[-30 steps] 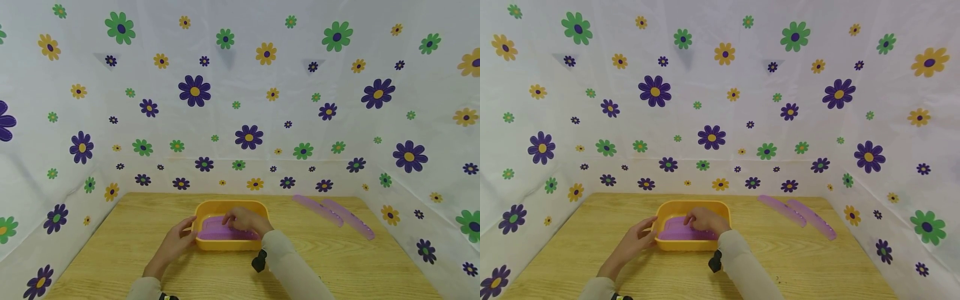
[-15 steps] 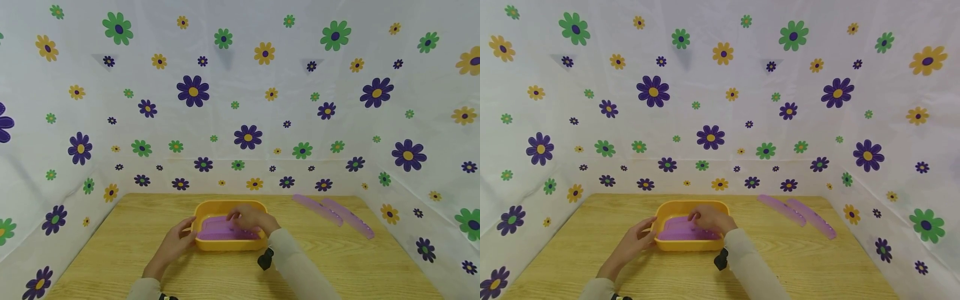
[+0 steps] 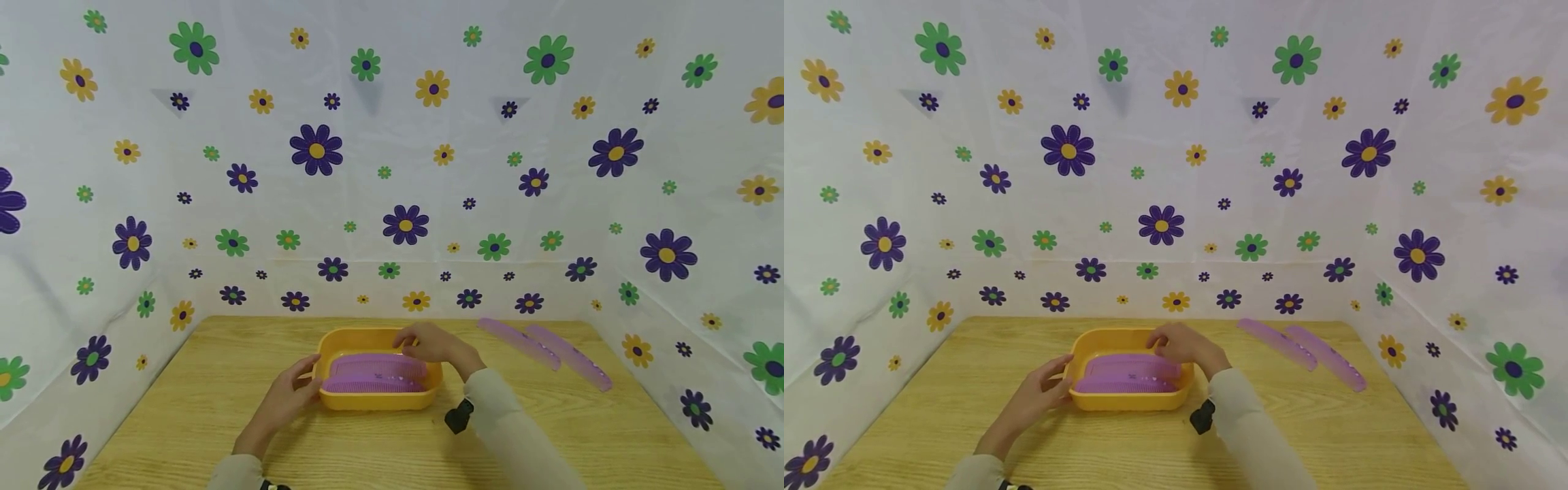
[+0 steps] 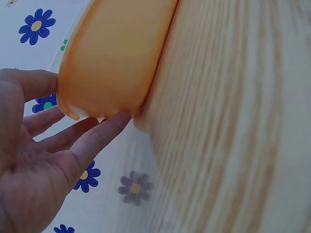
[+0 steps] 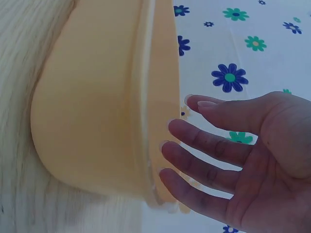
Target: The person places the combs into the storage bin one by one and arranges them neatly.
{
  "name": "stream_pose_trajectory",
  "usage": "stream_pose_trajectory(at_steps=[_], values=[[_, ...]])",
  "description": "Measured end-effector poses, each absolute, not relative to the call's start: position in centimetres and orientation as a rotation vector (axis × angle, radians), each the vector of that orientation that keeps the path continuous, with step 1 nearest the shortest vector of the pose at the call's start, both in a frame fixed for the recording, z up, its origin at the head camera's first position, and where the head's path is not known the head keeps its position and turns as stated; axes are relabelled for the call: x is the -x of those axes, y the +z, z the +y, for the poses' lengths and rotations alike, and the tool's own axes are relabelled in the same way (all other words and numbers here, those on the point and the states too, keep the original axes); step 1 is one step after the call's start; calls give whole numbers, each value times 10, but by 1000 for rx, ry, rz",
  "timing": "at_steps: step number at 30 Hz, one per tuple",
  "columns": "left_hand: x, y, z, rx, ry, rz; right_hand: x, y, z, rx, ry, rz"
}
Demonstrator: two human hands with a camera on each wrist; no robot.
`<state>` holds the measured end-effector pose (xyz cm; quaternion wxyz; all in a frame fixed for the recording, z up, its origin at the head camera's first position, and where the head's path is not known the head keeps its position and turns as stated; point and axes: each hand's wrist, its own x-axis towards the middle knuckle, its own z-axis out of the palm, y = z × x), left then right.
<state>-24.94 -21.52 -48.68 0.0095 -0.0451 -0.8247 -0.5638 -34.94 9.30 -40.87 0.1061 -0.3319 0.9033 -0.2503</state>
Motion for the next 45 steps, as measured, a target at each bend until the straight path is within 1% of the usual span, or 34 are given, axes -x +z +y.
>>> stream_pose_trajectory(at_steps=[11, 21, 34, 37, 41, 45], values=[[251, -487, -216, 146, -1794, -2556, 359, -400, 130, 992, -784, 2689], [251, -485, -216, 133, -1789, -2557, 366, -398, 157, 847, -830, 2711], [251, -487, -217, 148, -1780, -2560, 374, -412, 198, 711, -821, 2766], [251, -488, -217, 151, -1776, -2565, 376, -415, 208, 631, -841, 2785], [251, -489, -217, 151, -1773, -2568, 378, -418, 222, 599, -863, 2805], [252, -489, -216, 144, -1777, -2560, 382, -422, 236, 632, -858, 2843]])
